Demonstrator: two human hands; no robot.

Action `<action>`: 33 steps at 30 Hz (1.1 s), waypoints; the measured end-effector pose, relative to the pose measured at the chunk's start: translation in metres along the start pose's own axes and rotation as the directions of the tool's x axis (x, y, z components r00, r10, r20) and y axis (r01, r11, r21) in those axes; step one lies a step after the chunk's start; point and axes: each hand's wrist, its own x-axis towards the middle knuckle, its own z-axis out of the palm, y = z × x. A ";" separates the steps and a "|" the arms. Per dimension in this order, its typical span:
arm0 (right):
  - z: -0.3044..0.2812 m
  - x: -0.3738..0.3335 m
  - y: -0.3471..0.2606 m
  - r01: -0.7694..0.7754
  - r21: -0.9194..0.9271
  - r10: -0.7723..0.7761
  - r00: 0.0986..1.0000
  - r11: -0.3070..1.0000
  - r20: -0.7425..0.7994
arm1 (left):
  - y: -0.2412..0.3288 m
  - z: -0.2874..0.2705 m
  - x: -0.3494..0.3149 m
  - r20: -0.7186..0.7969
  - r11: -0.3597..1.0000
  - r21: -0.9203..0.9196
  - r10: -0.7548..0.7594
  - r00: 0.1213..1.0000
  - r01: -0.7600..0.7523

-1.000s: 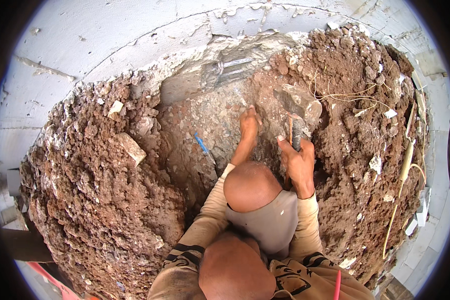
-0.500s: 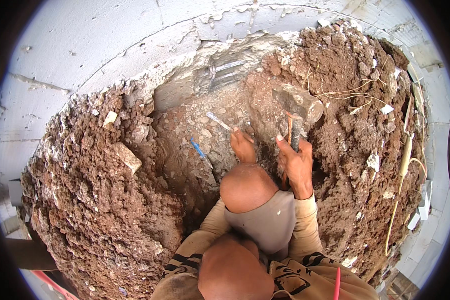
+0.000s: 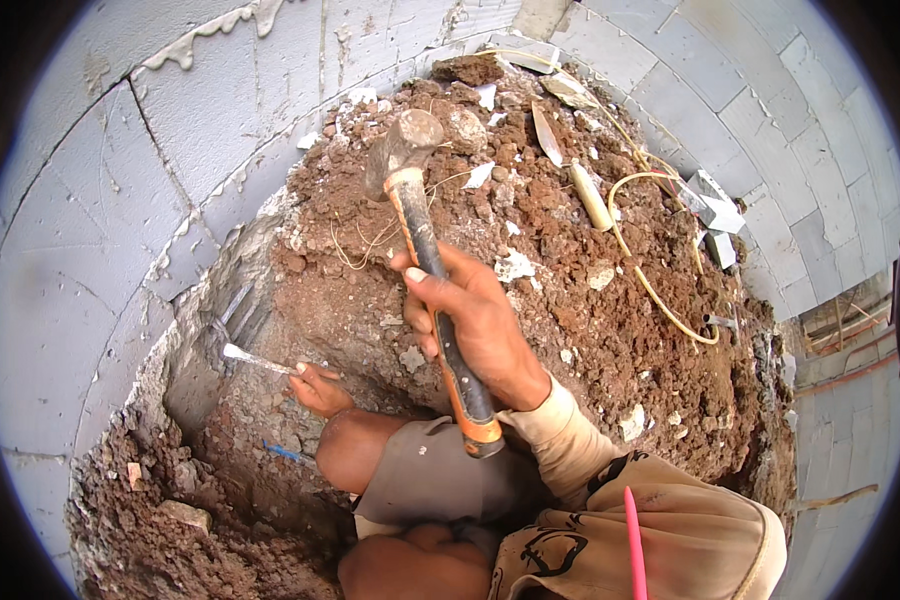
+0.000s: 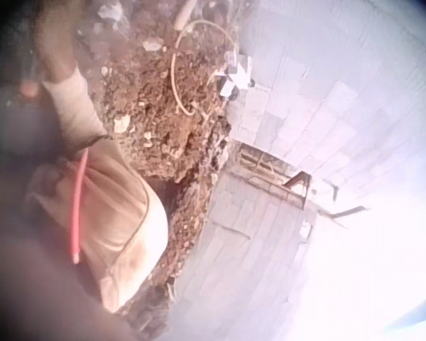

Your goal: The person uses a hammer and chisel to break up a concrete floor. They repeatedly strike the chisel to chip away the surface, creating a pile of rubble. The person then stands up and uses a pickaxe to continue breaking the floor.

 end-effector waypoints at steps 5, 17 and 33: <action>-0.053 -0.029 -0.069 0.005 -0.645 -0.115 0.985 0.764 -0.130 | 0.017 -0.019 0.021 0.032 0.997 0.017 0.069 0.997 -0.069; -0.219 -0.101 -0.081 -0.152 -0.962 -0.393 0.918 -0.226 -0.053 | 0.077 -0.049 0.048 0.198 0.928 0.134 0.320 0.927 -0.349; -0.281 -0.080 -0.039 -0.118 -0.983 -0.134 0.986 -0.142 -0.099 | 0.310 0.096 0.047 0.896 0.677 0.442 -0.307 0.320 -0.588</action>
